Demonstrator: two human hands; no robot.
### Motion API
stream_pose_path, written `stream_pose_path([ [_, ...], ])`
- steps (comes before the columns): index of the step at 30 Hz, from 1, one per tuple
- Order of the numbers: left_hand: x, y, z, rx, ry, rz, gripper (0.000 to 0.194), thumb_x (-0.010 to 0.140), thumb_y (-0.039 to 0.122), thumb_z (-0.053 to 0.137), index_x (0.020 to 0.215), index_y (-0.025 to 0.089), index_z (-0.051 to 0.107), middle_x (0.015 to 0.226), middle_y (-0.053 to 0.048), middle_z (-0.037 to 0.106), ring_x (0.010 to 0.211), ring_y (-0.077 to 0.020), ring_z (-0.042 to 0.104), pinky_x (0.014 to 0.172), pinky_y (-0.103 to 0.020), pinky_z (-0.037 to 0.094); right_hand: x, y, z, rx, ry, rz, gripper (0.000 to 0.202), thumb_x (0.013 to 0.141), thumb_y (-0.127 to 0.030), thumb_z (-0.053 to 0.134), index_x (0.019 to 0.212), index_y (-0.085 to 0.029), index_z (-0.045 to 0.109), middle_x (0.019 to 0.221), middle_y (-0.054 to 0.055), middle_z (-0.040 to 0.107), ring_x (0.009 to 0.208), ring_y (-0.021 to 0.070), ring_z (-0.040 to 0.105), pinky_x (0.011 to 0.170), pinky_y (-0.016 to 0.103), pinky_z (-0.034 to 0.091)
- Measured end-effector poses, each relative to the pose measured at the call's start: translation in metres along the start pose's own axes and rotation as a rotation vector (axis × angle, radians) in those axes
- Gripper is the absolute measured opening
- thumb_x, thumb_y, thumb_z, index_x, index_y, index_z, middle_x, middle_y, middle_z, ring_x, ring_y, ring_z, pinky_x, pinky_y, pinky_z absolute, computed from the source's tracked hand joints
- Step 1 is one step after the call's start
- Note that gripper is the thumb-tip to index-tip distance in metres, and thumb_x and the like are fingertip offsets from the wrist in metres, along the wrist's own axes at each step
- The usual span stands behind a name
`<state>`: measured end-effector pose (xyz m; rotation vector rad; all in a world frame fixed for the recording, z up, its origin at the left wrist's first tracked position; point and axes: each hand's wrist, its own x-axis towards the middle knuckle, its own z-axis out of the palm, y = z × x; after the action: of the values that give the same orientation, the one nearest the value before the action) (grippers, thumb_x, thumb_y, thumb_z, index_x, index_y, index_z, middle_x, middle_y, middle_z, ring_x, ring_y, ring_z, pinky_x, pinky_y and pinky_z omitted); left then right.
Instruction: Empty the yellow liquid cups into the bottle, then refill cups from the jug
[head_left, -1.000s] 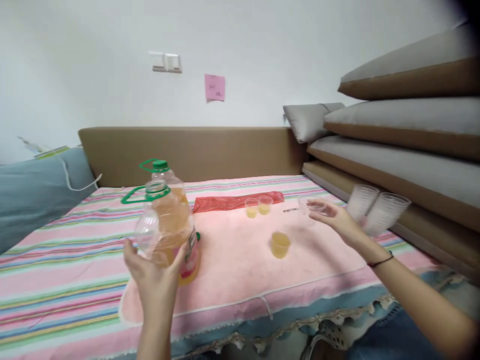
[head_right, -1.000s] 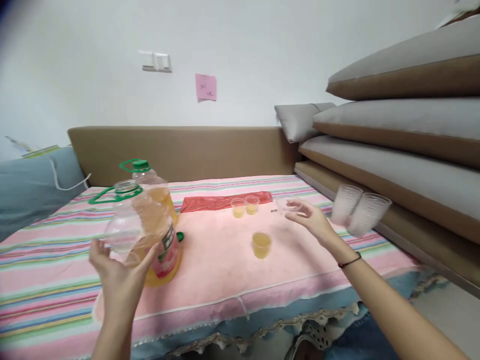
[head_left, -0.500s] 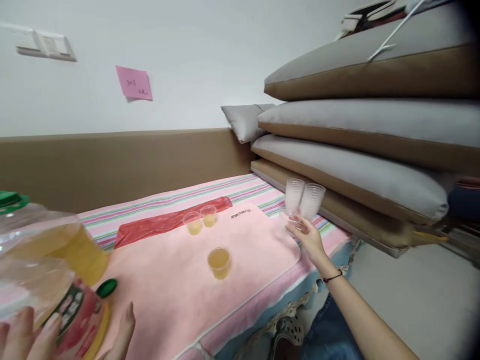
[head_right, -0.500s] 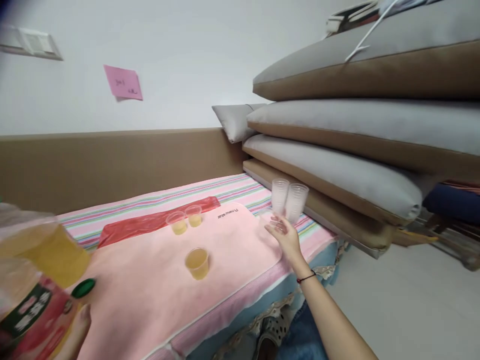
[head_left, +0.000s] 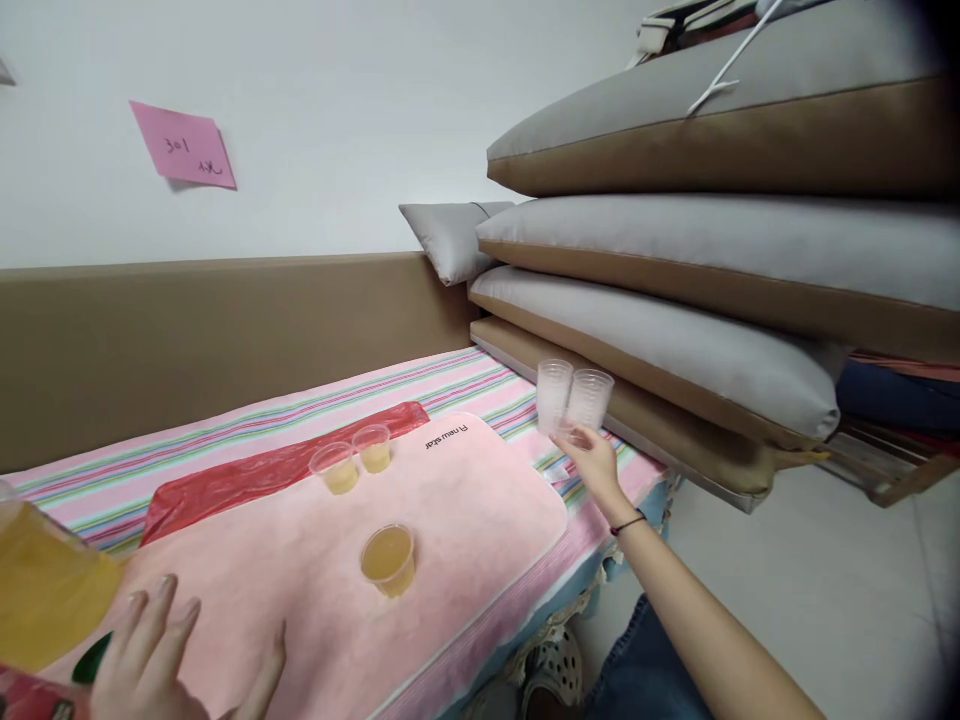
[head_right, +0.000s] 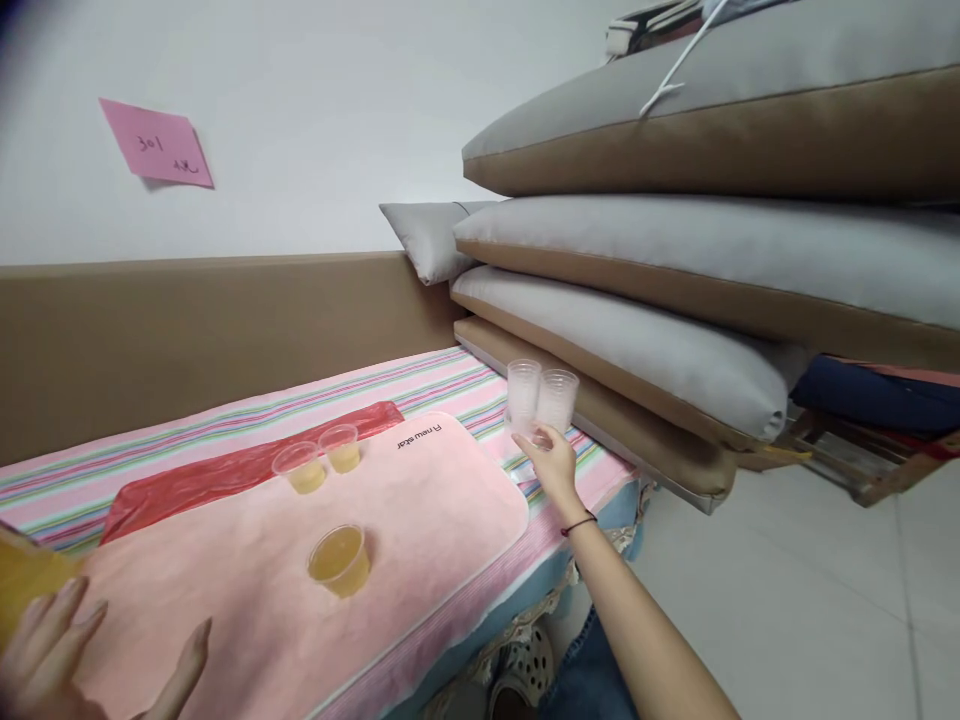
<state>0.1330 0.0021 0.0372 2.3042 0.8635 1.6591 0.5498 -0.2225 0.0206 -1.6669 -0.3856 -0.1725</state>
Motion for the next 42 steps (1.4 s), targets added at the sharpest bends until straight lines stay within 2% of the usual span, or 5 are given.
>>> stream_pose_path([
  [9, -0.003, 0.016, 0.003, 0.141, -0.081, 0.197, 0.061, 0.067, 0.041, 0.073, 0.12, 0.018, 0.053, 0.142, -0.019, 0.052, 0.138, -0.0452, 0.04, 0.113, -0.066, 0.032, -0.001, 0.056, 0.026, -0.148, 0.071, 0.128, 0.063, 0.062, -0.058, 0.074, 0.106, -0.014, 0.068, 0.1, 0.015, 0.073, 0.092, 0.0321, 0.067, 0.084, 0.041, 0.05],
  [22, -0.005, 0.029, -0.001, 0.12, -0.122, 0.311, 0.083, 0.078, 0.028, 0.073, 0.148, 0.017, 0.029, 0.146, -0.023, 0.044, 0.142, -0.0397, 0.036, 0.112, -0.062, 0.034, -0.02, 0.036, 0.022, -0.057, 0.104, 0.066, 0.055, 0.058, -0.05, 0.075, 0.098, -0.021, 0.05, 0.1, 0.008, 0.062, 0.092, 0.0262, 0.059, 0.092, 0.049, 0.045],
  [27, -0.006, 0.032, -0.011, 0.113, -0.092, 0.335, 0.088, 0.077, 0.023, 0.074, 0.15, 0.02, 0.025, 0.148, -0.021, 0.042, 0.143, -0.0367, 0.035, 0.114, -0.06, 0.033, -0.081, 0.0, 0.043, 0.145, -0.407, 0.003, 0.05, 0.057, -0.042, 0.081, 0.098, -0.022, 0.061, 0.093, 0.006, 0.069, 0.086, 0.0232, 0.066, 0.088, 0.043, 0.053],
  [31, -0.009, 0.034, -0.026, 0.149, -0.054, 0.327, 0.089, 0.077, 0.021, 0.074, 0.151, 0.021, 0.024, 0.148, -0.02, 0.042, 0.145, -0.0342, 0.032, 0.115, -0.058, 0.032, -0.14, -0.02, 0.081, 0.289, -0.811, 0.024, 0.069, 0.045, -0.029, 0.091, 0.109, -0.024, 0.066, 0.115, 0.01, 0.072, 0.105, 0.0273, 0.069, 0.094, 0.044, 0.055],
  [42, -0.012, 0.022, -0.066, 0.207, 0.058, 0.267, 0.084, 0.077, 0.02, 0.073, 0.148, 0.019, 0.027, 0.149, -0.02, 0.039, 0.146, -0.033, 0.03, 0.117, -0.056, 0.029, -0.199, -0.04, 0.139, 0.444, -0.866, 0.157, 0.076, 0.047, -0.032, 0.091, 0.116, -0.023, 0.059, 0.129, 0.014, 0.064, 0.12, 0.0313, 0.062, 0.103, 0.047, 0.049],
])
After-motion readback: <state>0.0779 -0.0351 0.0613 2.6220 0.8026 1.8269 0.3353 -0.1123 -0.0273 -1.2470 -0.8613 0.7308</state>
